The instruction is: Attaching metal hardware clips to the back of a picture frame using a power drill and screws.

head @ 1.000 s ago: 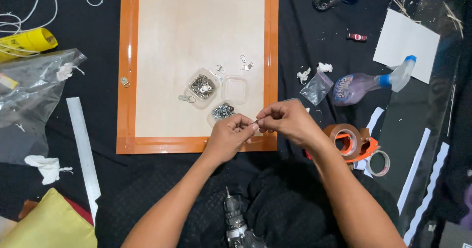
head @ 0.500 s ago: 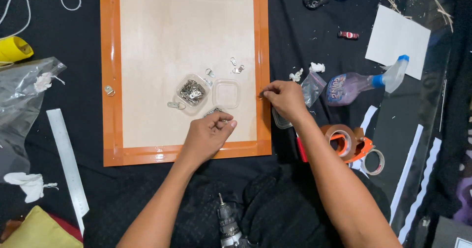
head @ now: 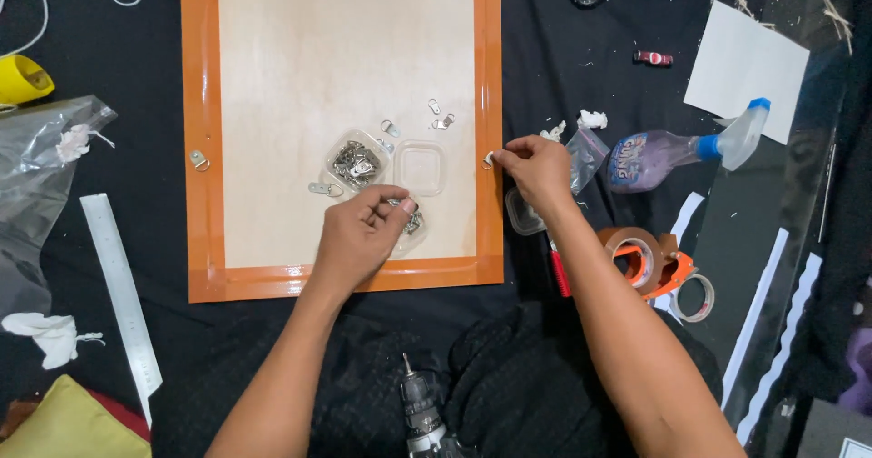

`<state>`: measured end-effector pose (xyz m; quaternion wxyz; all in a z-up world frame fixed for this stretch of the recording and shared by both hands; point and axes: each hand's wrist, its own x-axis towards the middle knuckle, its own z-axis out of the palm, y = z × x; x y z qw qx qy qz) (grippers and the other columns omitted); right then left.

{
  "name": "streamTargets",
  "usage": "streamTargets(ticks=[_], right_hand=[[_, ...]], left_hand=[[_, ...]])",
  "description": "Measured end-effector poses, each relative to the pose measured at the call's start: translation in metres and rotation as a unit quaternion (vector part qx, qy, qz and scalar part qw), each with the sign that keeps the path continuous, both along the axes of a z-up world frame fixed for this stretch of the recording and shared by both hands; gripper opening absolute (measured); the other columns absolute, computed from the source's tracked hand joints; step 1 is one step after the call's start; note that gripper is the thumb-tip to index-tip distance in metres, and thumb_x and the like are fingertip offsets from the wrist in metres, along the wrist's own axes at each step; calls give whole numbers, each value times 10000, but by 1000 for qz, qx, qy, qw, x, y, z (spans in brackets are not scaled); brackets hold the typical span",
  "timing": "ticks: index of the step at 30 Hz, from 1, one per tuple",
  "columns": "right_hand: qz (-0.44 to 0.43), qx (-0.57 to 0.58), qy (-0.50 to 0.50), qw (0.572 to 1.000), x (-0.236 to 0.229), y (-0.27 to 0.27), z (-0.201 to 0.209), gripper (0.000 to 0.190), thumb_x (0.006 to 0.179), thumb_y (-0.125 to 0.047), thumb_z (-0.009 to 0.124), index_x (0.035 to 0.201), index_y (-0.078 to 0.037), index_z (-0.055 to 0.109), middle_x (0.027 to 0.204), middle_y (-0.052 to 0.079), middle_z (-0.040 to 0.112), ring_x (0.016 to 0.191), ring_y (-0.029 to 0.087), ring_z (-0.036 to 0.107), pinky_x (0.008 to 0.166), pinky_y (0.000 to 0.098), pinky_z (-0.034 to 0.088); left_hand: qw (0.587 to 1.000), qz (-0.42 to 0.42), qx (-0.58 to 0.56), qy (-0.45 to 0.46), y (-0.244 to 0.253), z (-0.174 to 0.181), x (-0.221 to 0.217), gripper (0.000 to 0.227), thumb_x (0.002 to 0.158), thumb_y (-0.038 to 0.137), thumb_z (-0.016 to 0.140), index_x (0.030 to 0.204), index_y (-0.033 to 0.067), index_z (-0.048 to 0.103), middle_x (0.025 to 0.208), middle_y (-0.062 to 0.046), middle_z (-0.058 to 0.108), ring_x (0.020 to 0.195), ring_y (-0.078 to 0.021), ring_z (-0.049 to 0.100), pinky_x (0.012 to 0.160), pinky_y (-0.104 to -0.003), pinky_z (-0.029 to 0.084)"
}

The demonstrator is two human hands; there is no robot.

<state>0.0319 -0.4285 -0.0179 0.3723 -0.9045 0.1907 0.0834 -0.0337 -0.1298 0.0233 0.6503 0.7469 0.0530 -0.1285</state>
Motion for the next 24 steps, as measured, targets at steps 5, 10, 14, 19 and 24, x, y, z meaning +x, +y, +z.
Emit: streamTargets(ticks=[5,10,14,19,24], right_hand=[[5,6,0,1000,-3,7,4,327,836,-222,848,1065,2,780,856,144,760,709,244,757,606,339,589],[24,-1,6,1000,-3,3,9,253,889,-171,784,1077,-1,775,844,135,766,723,229,764,652,356,593],[64,-46,-27,996,0,-11,13,188,900,-146,769,1084,-131,800,812,47,762,764,224,762,674,329,590],[172,-144,-73,972,-9,-12,-4,309,897,-281,806,1178,-152,795,957,153,743,928,387,711,796,449,567],[166,-109,-93,976,-16,2,2,324,951,-230,821,1231,-70,793,957,181,723,854,348,710,755,393,562]], left_hand=[[999,45,7,-22,16,3,7,182,922,173,766,1044,38,785,614,-80,665,487,-102,560,475,-277,481],[997,54,12,-57,22,-7,9,164,923,172,780,1032,50,782,608,-73,666,475,-99,568,475,-272,484],[991,82,43,-98,44,5,20,130,948,171,768,1032,73,783,632,-74,672,503,-94,572,499,-263,489],[914,282,150,-249,129,2,37,187,1020,14,615,1175,-77,668,733,-169,652,568,-205,618,556,-357,507],[879,349,318,-64,173,-3,30,374,977,65,641,1339,-6,580,995,-153,725,880,-329,731,775,-480,561]])
